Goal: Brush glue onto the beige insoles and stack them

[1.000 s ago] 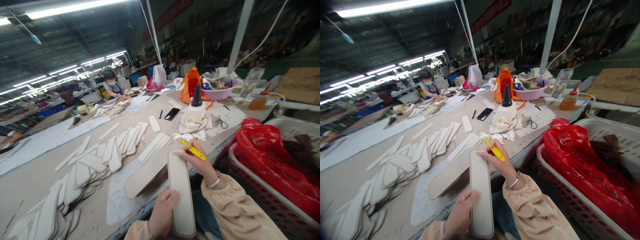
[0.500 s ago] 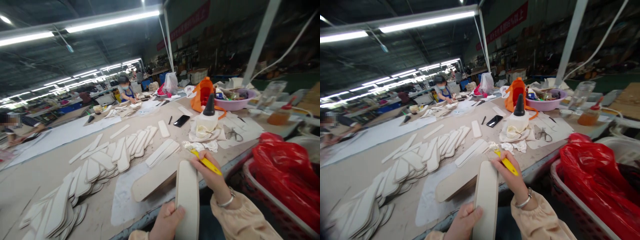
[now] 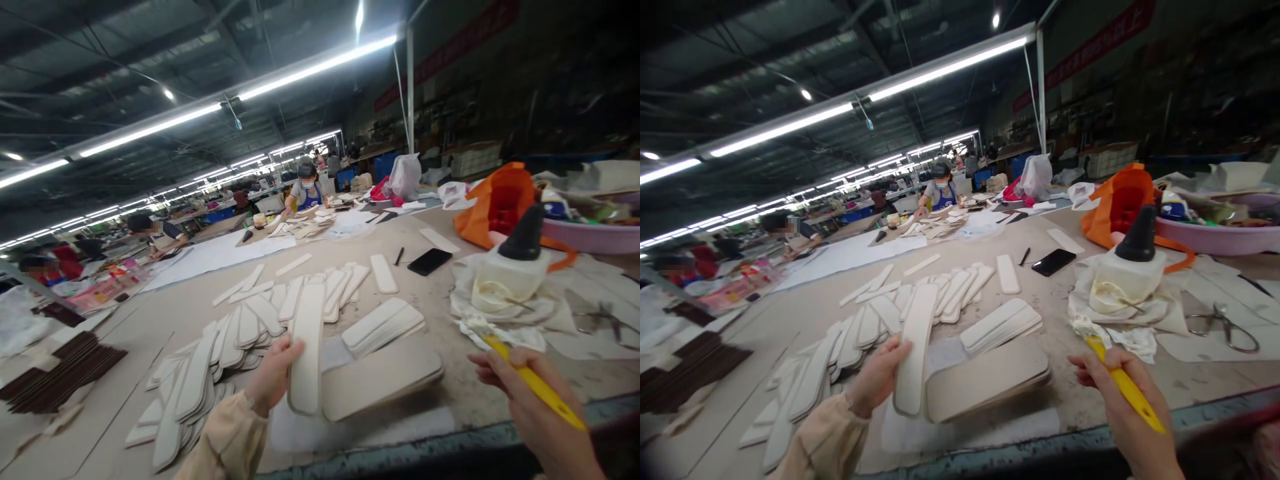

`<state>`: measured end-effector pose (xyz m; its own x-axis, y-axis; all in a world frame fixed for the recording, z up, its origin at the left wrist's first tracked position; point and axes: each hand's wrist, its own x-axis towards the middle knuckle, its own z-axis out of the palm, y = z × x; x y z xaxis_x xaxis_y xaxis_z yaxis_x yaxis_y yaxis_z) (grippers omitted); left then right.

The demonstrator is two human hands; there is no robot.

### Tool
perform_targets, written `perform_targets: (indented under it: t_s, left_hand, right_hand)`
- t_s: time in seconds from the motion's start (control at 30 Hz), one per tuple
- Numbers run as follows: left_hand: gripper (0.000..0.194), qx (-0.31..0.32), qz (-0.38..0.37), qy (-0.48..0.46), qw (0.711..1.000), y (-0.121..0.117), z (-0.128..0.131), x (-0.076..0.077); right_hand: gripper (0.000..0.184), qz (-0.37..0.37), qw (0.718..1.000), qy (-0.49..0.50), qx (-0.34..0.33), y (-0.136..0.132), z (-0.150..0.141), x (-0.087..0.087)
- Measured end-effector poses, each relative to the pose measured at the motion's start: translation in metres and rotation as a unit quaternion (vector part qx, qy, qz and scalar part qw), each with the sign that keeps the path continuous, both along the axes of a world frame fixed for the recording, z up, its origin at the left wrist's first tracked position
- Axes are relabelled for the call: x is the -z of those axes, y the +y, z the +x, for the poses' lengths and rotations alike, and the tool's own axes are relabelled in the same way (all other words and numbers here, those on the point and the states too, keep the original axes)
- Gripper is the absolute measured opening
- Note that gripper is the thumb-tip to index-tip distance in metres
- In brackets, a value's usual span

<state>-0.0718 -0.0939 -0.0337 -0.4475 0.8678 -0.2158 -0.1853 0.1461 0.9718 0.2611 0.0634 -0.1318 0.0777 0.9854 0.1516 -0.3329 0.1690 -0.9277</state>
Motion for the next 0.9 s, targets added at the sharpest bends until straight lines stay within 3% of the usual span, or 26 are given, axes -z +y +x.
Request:
perform_targets:
  t_s: [0.23, 0.4, 0.53, 0.6, 0.67, 0.7, 0.8, 0.9]
  left_hand:
    - [0.037, -0.065, -0.059, 0.085, 0.993, 0.056, -0.100, 0.011]
    - [0.045, -0.125, -0.110, 0.204, 0.965, 0.089, -0.136, 0.004]
    - [0.064, -0.117, -0.086, 0.299, 0.943, 0.074, -0.114, 0.018]
    - [0.062, -0.033, -0.053, 0.314, 0.947, 0.049, -0.086, 0.036]
    - [0.071, 0.125, 0.017, 0.382, 0.915, 0.019, -0.055, 0.056]
    - [0.078, 0.161, 0.038, 0.418, 0.893, 0.006, -0.041, 0.066]
    - [0.097, 0.191, 0.060, 0.501, 0.842, -0.021, -0.008, 0.090]
    - [0.092, 0.175, 0.084, 0.553, 0.810, -0.026, 0.004, 0.104]
  right_hand:
    - [0.032, 0.011, 0.994, -0.108, 0.009, 0.002, -0.006, 0.006]
    - [0.028, 0.030, 0.994, -0.101, 0.023, 0.002, -0.016, -0.002]
    - [0.026, 0.041, 0.992, -0.121, 0.021, 0.003, -0.022, -0.008]
    - [0.026, 0.044, 0.992, -0.117, 0.032, 0.005, -0.023, -0.008]
    - [0.025, 0.047, 0.992, -0.110, 0.046, 0.007, -0.025, -0.007]
    - [0.025, 0.050, 0.992, -0.108, 0.049, 0.008, -0.026, -0.006]
    - [0.024, 0.059, 0.990, -0.118, 0.050, 0.007, -0.028, -0.003]
    - [0.023, 0.072, 0.987, -0.141, 0.044, 0.007, -0.025, -0.001]
